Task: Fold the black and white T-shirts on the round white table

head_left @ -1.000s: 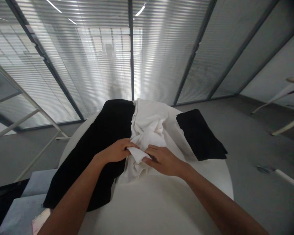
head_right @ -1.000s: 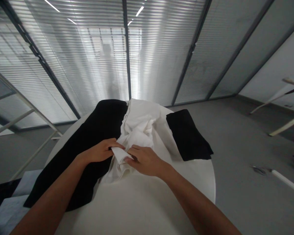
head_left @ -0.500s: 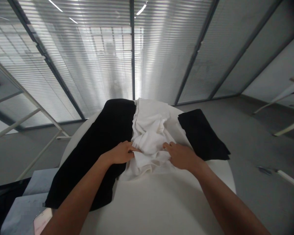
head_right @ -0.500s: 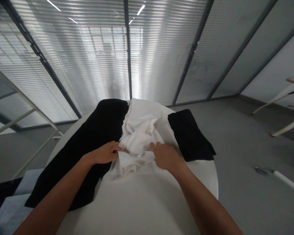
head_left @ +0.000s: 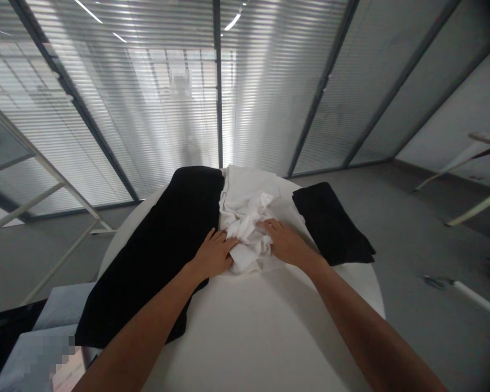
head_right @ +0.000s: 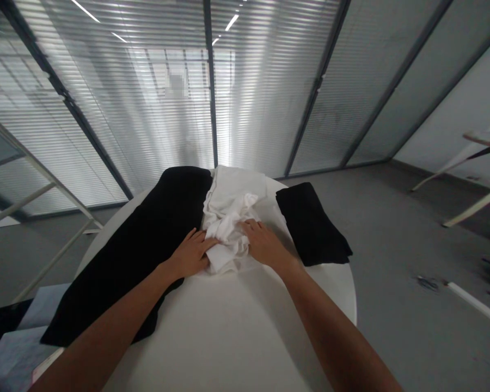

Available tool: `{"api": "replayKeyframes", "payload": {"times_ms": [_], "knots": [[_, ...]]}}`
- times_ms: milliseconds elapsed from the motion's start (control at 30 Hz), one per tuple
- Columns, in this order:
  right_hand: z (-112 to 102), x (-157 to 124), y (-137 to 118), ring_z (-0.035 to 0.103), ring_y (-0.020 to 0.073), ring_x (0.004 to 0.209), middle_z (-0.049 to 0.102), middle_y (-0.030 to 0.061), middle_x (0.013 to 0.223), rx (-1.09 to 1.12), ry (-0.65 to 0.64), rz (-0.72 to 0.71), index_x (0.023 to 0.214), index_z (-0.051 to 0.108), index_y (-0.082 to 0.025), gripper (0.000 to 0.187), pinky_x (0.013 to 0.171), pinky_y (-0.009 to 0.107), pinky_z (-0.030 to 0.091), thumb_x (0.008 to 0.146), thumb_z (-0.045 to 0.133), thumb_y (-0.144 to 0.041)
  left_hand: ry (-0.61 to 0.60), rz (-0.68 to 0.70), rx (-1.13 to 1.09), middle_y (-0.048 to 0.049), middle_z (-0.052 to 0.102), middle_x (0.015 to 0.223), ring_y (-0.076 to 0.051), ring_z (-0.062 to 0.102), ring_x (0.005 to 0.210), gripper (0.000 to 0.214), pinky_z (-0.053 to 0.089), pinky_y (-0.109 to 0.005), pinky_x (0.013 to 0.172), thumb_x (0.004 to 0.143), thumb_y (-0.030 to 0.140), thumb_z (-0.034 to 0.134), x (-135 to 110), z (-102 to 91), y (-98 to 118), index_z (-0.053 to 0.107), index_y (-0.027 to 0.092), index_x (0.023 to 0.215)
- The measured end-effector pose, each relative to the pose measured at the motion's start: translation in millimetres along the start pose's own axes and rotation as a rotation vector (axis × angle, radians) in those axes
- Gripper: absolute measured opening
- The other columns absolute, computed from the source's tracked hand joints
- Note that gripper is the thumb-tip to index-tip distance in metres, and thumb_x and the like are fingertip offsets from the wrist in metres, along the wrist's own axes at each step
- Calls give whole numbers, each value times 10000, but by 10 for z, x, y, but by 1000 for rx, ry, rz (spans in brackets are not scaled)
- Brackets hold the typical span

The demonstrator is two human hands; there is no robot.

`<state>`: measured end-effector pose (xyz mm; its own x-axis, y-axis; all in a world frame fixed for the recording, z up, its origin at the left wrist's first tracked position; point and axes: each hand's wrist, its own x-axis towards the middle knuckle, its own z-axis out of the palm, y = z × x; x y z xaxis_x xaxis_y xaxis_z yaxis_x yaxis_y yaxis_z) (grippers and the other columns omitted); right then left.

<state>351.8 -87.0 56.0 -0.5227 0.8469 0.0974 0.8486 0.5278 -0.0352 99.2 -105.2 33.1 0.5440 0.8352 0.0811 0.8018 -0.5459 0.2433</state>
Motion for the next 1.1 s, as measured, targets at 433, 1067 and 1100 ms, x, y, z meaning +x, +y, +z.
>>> {"api": "replayKeyframes", "payload": {"times_ms": [433, 1067, 1100], "knots": [[-84, -157, -215, 605, 217, 876, 495, 116, 1242, 83, -236, 9, 1336, 459, -227, 643, 658, 307, 450, 704, 486, -113, -26, -21, 15, -72, 584, 971, -258, 522, 1006, 120, 381, -393, 892, 792, 296, 564, 26, -120, -40, 641, 223, 847], [325, 179, 33, 482, 232, 1164, 527, 112, 1319, 27, 172, 315, 1330, 495, -165, 476, 961, 319, 388, 862, 442, -93, 31, -169, 146, -220, 448, 1386, -300, 351, 1373, 403, 222, -469, 1143, 899, 205, 418, 893, 218, -90, 482, 85, 1278], [303, 171, 25, 501, 230, 1130, 549, 114, 1271, 29, 188, 342, 1269, 533, -161, 435, 943, 312, 396, 848, 452, -88, 21, -152, 152, -224, 437, 1400, -304, 350, 1374, 417, 231, -469, 1139, 895, 209, 428, 855, 185, -80, 476, 85, 1290]]}}
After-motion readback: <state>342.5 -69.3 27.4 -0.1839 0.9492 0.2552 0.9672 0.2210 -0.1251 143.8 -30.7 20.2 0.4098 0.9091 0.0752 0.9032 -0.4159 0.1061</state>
